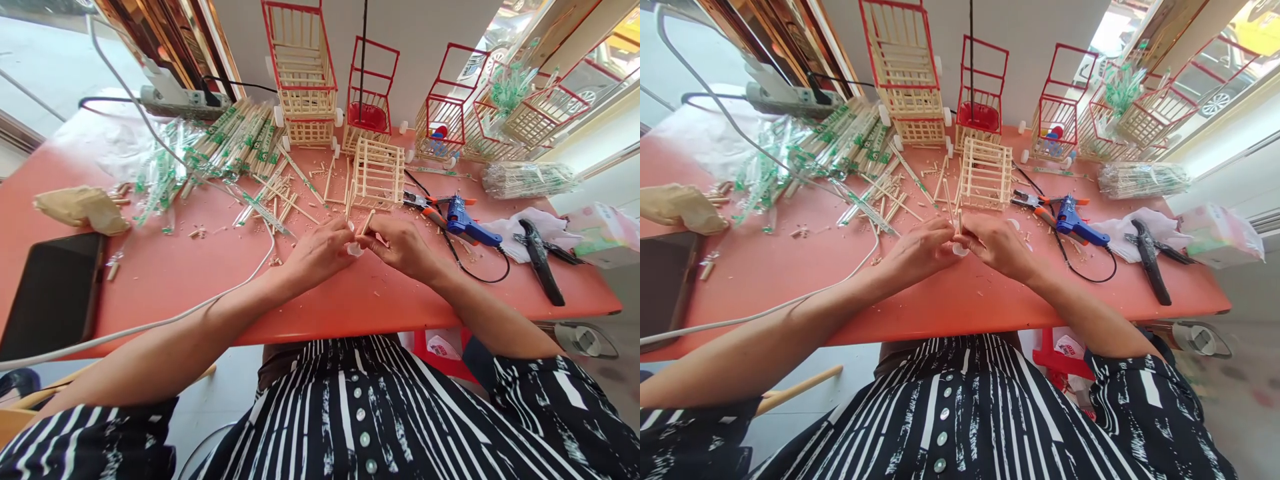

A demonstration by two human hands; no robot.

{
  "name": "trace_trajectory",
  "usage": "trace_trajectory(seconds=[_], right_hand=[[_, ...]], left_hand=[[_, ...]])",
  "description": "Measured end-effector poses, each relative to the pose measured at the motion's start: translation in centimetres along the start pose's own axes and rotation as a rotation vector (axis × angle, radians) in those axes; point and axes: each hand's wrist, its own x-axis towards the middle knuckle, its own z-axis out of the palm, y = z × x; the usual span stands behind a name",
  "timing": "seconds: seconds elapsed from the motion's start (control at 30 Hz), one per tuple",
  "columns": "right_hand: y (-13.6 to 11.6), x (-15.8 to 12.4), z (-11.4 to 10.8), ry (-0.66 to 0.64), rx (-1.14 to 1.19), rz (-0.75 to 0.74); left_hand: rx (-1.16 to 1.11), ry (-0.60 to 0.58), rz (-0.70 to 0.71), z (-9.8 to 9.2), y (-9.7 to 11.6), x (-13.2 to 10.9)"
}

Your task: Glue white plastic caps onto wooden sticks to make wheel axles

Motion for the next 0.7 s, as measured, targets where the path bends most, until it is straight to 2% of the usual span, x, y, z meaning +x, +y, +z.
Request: trace_trajectory(seconds=[0.37, 0.7], right_hand=[[0.6, -0.7, 0.8, -0.022, 0.053, 0.002], [0.8, -0.8, 1.3, 0.04, 0.064, -0.039]], left_hand=[[-0.057, -0.049, -0.028, 0.0, -0.1, -0.2], [-0.056, -0.036, -0.021, 0.3, -0.3, -0.4]])
